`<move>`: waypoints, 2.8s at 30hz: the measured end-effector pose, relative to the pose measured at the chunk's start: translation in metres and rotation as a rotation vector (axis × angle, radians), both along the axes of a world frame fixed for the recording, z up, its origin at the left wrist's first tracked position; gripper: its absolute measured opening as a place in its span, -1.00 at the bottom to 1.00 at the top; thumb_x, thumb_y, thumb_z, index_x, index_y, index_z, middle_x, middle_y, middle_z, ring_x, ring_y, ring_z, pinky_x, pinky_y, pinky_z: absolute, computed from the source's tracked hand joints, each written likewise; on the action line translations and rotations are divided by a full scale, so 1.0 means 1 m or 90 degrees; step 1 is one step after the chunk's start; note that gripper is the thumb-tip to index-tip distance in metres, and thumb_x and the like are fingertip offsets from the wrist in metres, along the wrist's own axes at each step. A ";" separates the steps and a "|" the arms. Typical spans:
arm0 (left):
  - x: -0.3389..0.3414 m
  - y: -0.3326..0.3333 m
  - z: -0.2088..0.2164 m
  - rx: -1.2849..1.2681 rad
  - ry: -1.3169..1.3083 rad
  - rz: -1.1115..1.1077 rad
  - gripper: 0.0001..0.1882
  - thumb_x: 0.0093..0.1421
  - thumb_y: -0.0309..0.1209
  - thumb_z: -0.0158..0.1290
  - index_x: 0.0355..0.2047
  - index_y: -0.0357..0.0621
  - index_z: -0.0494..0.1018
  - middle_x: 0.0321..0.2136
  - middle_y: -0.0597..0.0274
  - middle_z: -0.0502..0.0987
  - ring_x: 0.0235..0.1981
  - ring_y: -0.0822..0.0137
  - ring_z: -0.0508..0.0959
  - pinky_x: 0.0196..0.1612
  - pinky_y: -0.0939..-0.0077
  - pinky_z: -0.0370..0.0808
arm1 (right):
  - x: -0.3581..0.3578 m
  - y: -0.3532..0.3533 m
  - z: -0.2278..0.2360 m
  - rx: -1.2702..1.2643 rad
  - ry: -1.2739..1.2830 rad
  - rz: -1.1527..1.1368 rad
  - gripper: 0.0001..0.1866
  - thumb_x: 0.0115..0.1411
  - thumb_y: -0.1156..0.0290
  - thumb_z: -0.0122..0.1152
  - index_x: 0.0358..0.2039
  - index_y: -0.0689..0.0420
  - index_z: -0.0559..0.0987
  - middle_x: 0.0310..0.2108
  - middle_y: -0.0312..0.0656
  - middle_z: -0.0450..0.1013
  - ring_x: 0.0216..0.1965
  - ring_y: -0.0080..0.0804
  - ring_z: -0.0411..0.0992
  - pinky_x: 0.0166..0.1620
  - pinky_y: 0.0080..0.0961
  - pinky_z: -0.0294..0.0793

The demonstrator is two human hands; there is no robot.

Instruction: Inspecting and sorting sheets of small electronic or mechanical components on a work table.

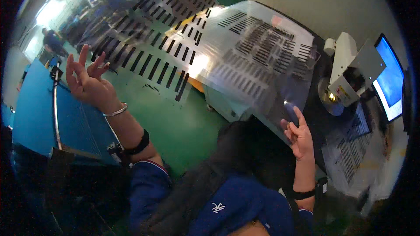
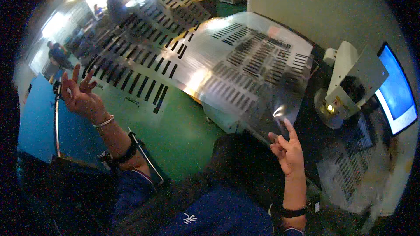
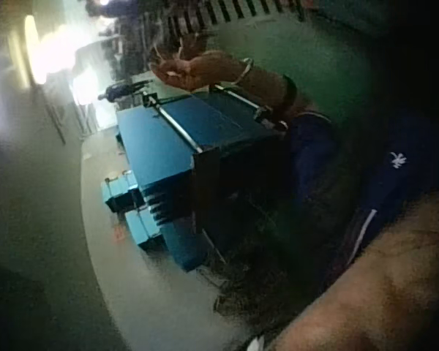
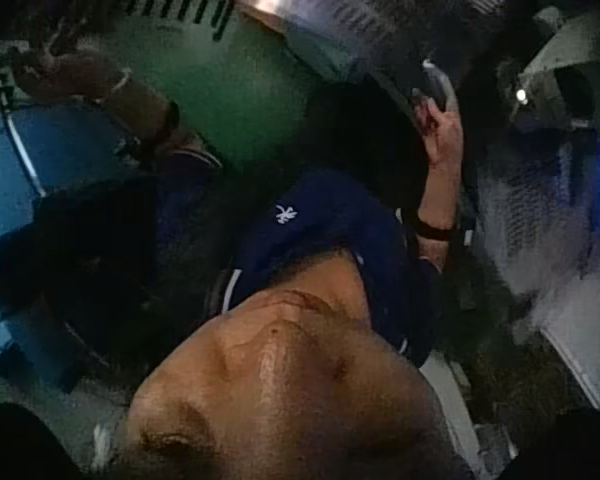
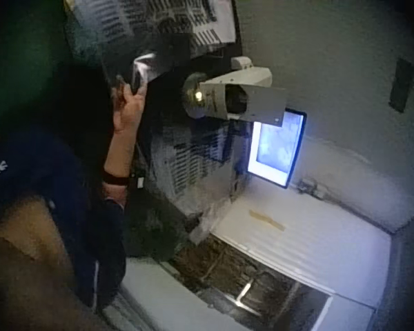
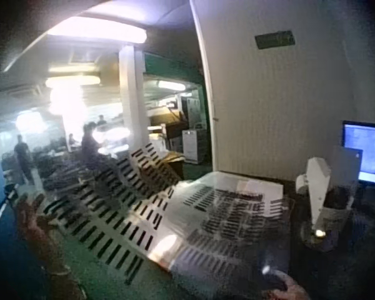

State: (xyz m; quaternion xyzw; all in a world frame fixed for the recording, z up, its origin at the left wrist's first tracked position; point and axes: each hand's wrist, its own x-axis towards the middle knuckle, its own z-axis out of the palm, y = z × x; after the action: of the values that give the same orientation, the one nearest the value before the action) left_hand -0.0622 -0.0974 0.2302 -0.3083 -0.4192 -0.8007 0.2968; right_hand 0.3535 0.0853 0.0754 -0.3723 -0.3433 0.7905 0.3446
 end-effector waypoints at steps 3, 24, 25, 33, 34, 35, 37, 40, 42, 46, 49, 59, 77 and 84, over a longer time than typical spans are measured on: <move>-0.001 -0.017 0.018 0.032 -0.026 -0.008 -0.71 0.29 -0.37 -0.18 -0.04 -0.22 0.30 -0.27 -0.15 0.52 -0.57 0.16 0.60 -0.69 0.61 0.51 | -0.014 -0.001 0.011 0.073 -0.066 0.011 -0.44 0.24 0.53 -0.15 0.24 -0.06 0.04 -0.19 0.07 0.40 -0.50 -0.44 0.49 -0.50 -0.64 0.52; 0.045 0.053 -0.090 -0.071 -0.299 -0.318 -0.68 0.25 -0.31 -0.08 -0.05 -0.20 0.34 -0.28 -0.02 0.54 -0.62 0.29 0.58 -0.72 0.64 0.44 | -0.087 -0.002 0.035 1.120 -0.523 0.036 -0.06 -0.29 0.43 0.43 0.18 -0.07 0.22 0.20 0.09 0.00 0.17 0.05 0.08 0.22 -0.14 -0.05; 0.046 0.059 -0.097 -0.083 -0.310 -0.332 -0.68 0.24 -0.32 -0.08 -0.04 -0.20 0.34 -0.27 -0.01 0.54 -0.64 0.29 0.57 -0.73 0.64 0.43 | -0.096 -0.001 0.035 1.157 -0.448 0.101 -0.13 -0.25 0.46 0.38 0.16 -0.06 0.25 0.18 0.07 0.06 0.18 0.04 0.08 0.22 -0.16 -0.02; 0.060 0.070 -0.132 -0.115 -0.434 -0.569 -0.60 0.27 -0.23 -0.14 0.00 -0.27 0.30 -0.15 -0.09 0.47 -0.21 0.16 0.55 -0.24 0.42 0.51 | -0.128 0.034 0.000 0.989 -0.201 0.084 -0.63 0.11 0.61 0.06 -0.03 0.20 0.43 -0.15 -0.07 0.48 -0.18 -0.31 0.50 -0.11 -0.56 0.47; 0.067 0.079 -0.149 -0.119 -0.435 -0.591 -0.60 0.27 -0.23 -0.14 0.00 -0.27 0.30 -0.15 -0.09 0.47 -0.21 0.16 0.55 -0.24 0.42 0.51 | -0.123 0.040 0.002 0.987 -0.221 0.070 -0.63 0.11 0.61 0.06 -0.03 0.20 0.43 -0.15 -0.07 0.48 -0.18 -0.31 0.50 -0.11 -0.56 0.47; 0.067 0.086 -0.179 -0.313 -0.302 -0.484 -0.59 0.27 -0.23 -0.14 0.02 -0.25 0.30 -0.12 -0.07 0.46 -0.12 0.16 0.50 -0.14 0.39 0.46 | -0.126 0.046 0.001 0.947 -0.176 0.047 -0.64 0.12 0.62 0.04 -0.03 0.22 0.43 -0.16 -0.08 0.48 -0.19 -0.34 0.50 -0.11 -0.58 0.46; 0.089 0.096 -0.206 -0.601 -0.049 -0.307 -0.58 0.26 -0.21 -0.14 0.04 -0.20 0.31 -0.03 -0.04 0.40 0.03 0.14 0.40 0.04 0.29 0.33 | -0.124 0.055 0.005 0.881 -0.116 0.030 -0.65 0.13 0.57 0.00 -0.03 0.16 0.45 -0.09 -0.06 0.44 -0.14 -0.27 0.48 -0.11 -0.49 0.46; 0.130 0.114 -0.212 -0.737 0.151 -0.190 -0.59 0.25 -0.18 -0.14 0.02 -0.13 0.36 0.07 0.04 0.32 0.16 0.11 0.24 0.19 0.18 0.05 | -0.118 0.060 0.026 0.808 -0.057 -0.011 -0.67 0.17 0.56 0.00 -0.03 0.16 0.44 -0.11 -0.10 0.46 -0.16 -0.41 0.48 -0.10 -0.52 0.46; 0.139 0.122 -0.211 -0.752 0.242 -0.136 -0.60 0.25 -0.16 -0.15 -0.01 -0.10 0.39 0.12 0.09 0.28 0.22 0.10 0.13 0.27 0.12 -0.15 | -0.106 0.058 0.046 0.754 0.028 -0.028 -0.72 0.23 0.48 -0.01 -0.05 0.22 0.44 -0.17 -0.12 0.49 -0.18 -0.46 0.47 -0.10 -0.51 0.47; 0.141 0.133 -0.221 -0.811 0.241 -0.084 -0.62 0.22 -0.16 -0.10 -0.01 0.01 0.41 0.15 0.09 0.24 0.24 0.09 0.09 0.23 -0.09 -0.38 | -0.072 0.059 0.094 0.650 0.146 -0.081 -0.66 0.28 0.40 -0.10 0.04 0.26 0.32 -0.14 -0.04 0.42 -0.17 -0.28 0.48 -0.08 -0.32 0.52; 0.139 0.125 -0.216 -0.810 0.213 -0.116 -0.62 0.19 -0.18 -0.07 -0.04 -0.07 0.43 0.13 -0.02 0.24 0.22 0.01 0.11 0.24 0.04 -0.13 | -0.049 0.057 0.125 0.655 0.239 -0.150 -0.71 0.30 0.36 -0.14 -0.05 0.26 0.31 -0.14 0.02 0.41 -0.18 -0.15 0.48 -0.11 -0.26 0.54; 0.135 0.150 -0.200 -0.885 0.243 -0.127 -0.59 0.18 -0.09 -0.07 -0.06 -0.03 0.41 0.12 -0.04 0.25 0.21 0.03 0.13 0.18 -0.23 -0.35 | -0.005 0.062 0.168 0.714 0.287 -0.264 -0.76 0.28 0.38 -0.10 -0.09 0.21 0.33 -0.20 -0.06 0.44 -0.22 -0.15 0.50 -0.18 -0.30 0.57; 0.131 0.183 -0.113 -0.299 -0.175 -0.841 -0.44 0.23 -0.34 -0.02 0.16 -0.09 -0.01 -0.03 0.13 0.39 -0.10 0.42 0.42 -0.10 0.54 0.38 | 0.070 0.036 0.177 0.698 0.317 -0.410 -0.67 0.25 0.33 -0.03 0.02 0.08 0.28 -0.16 -0.05 0.43 -0.28 -0.23 0.52 -0.27 -0.38 0.61; 0.136 0.173 -0.094 -0.258 -0.136 -0.877 -0.59 0.23 -0.35 -0.03 0.06 -0.10 0.17 -0.12 0.11 0.46 -0.18 0.39 0.49 -0.15 0.55 0.44 | 0.081 0.039 0.175 0.716 0.329 -0.444 -0.66 0.25 0.30 -0.03 0.01 0.10 0.29 -0.18 -0.06 0.44 -0.27 -0.26 0.52 -0.28 -0.39 0.62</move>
State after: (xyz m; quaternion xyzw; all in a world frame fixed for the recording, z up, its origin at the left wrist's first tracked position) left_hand 0.0741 0.0753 0.1366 -0.4712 -0.2967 -0.7382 -0.3807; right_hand 0.4341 0.1245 0.2507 -0.0265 -0.4675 0.3999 0.7879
